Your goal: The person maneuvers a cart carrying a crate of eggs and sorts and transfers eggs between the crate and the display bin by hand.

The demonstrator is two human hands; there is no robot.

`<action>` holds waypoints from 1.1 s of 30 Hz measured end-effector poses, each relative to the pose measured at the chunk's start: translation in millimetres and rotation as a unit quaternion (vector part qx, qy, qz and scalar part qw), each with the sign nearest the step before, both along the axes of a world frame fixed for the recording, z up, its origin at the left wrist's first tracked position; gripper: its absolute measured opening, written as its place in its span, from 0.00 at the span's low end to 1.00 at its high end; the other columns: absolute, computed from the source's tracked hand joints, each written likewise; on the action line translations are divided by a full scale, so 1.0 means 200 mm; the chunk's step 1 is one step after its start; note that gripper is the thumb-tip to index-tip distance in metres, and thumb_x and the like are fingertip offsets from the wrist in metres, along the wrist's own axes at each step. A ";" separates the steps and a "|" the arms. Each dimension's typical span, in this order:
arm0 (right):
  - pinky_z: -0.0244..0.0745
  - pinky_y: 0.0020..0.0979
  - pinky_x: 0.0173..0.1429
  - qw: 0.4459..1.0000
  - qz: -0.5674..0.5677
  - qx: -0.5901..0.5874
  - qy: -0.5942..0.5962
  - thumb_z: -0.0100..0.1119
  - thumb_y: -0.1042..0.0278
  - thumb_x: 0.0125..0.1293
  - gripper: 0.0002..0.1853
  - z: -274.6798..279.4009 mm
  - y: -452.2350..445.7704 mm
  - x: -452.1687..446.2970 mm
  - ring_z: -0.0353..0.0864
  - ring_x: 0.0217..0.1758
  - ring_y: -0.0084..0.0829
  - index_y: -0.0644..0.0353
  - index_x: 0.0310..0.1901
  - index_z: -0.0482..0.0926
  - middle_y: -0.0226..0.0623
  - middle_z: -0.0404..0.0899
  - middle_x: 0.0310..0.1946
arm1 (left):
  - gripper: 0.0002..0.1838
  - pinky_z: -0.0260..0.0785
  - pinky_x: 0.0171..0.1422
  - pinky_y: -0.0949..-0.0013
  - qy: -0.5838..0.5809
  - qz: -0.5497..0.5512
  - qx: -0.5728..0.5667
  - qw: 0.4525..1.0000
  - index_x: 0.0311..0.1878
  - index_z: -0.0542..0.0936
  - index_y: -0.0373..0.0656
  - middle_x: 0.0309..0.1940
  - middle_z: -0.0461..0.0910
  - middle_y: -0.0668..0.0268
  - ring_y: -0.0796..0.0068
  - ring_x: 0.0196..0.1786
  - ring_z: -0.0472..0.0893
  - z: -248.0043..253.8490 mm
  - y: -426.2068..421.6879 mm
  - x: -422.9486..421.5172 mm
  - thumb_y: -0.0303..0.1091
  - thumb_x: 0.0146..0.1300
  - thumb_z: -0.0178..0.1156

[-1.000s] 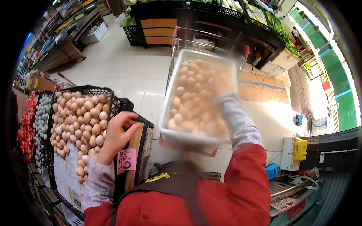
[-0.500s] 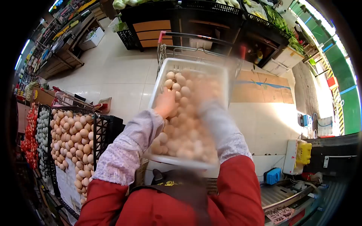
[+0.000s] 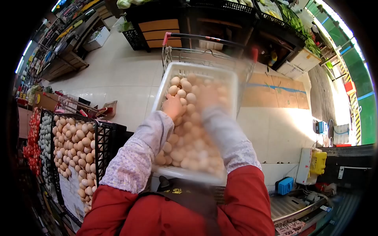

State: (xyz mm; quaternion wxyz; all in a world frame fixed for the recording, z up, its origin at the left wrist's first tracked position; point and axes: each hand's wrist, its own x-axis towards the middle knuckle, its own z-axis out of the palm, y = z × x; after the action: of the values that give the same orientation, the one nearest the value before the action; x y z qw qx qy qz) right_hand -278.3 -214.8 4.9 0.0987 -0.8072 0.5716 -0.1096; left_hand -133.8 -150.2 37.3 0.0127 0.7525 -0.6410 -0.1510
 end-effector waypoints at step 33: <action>0.76 0.40 0.55 0.995 0.031 0.054 0.076 0.66 0.48 0.45 0.35 0.00 -0.10 0.00 0.78 0.49 0.52 0.49 0.58 0.72 0.56 0.63 0.57 | 0.10 0.59 0.64 0.69 0.002 -0.054 -0.030 0.998 0.44 0.79 0.53 0.50 0.74 0.68 0.70 0.61 0.66 0.12 0.05 0.03 0.36 0.60 0.54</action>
State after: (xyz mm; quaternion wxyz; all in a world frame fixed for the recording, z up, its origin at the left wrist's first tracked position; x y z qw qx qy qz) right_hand -278.4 -233.9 5.1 0.1015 -0.8242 0.5570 -0.0140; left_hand -127.7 -140.3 60.5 0.0281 0.7157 -0.6849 -0.1337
